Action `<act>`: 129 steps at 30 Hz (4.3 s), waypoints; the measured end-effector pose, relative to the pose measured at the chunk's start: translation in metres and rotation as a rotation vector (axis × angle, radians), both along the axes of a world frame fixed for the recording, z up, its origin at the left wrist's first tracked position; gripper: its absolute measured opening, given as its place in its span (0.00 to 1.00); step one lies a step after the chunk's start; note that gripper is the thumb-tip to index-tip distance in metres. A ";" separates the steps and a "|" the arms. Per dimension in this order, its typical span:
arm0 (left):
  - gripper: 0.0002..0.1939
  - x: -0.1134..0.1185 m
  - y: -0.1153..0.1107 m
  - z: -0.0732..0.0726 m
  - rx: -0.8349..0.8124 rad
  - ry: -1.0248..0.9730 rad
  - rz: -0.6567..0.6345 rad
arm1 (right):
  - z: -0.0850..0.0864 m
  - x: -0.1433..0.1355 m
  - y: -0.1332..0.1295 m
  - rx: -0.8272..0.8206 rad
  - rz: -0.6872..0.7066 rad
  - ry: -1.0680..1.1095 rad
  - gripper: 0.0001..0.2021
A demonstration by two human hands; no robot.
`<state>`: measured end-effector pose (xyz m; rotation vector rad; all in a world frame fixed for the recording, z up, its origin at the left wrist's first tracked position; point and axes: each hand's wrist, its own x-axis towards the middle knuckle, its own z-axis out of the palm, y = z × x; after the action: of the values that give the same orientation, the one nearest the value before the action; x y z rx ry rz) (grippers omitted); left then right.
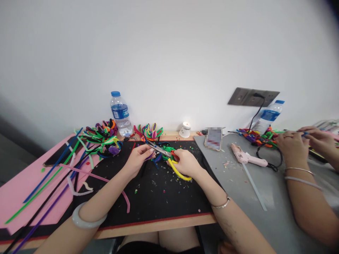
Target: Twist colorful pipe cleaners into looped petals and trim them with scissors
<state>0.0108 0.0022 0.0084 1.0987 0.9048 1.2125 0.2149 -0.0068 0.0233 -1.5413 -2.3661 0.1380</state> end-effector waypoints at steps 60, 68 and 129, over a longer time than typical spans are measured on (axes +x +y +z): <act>0.12 0.020 -0.016 -0.002 0.118 0.409 -0.102 | -0.018 -0.017 0.003 -0.526 0.153 1.022 0.05; 0.12 0.020 -0.016 -0.004 0.145 0.394 -0.086 | -0.020 -0.018 0.005 -0.645 0.172 1.163 0.05; 0.22 0.026 -0.022 -0.004 0.081 0.140 -0.350 | -0.010 -0.018 -0.006 -0.110 0.232 0.428 0.16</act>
<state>0.0369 -0.0202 0.0048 1.3574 0.7337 0.8973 0.1969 -0.0125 0.0137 -1.1330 -2.2047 0.5964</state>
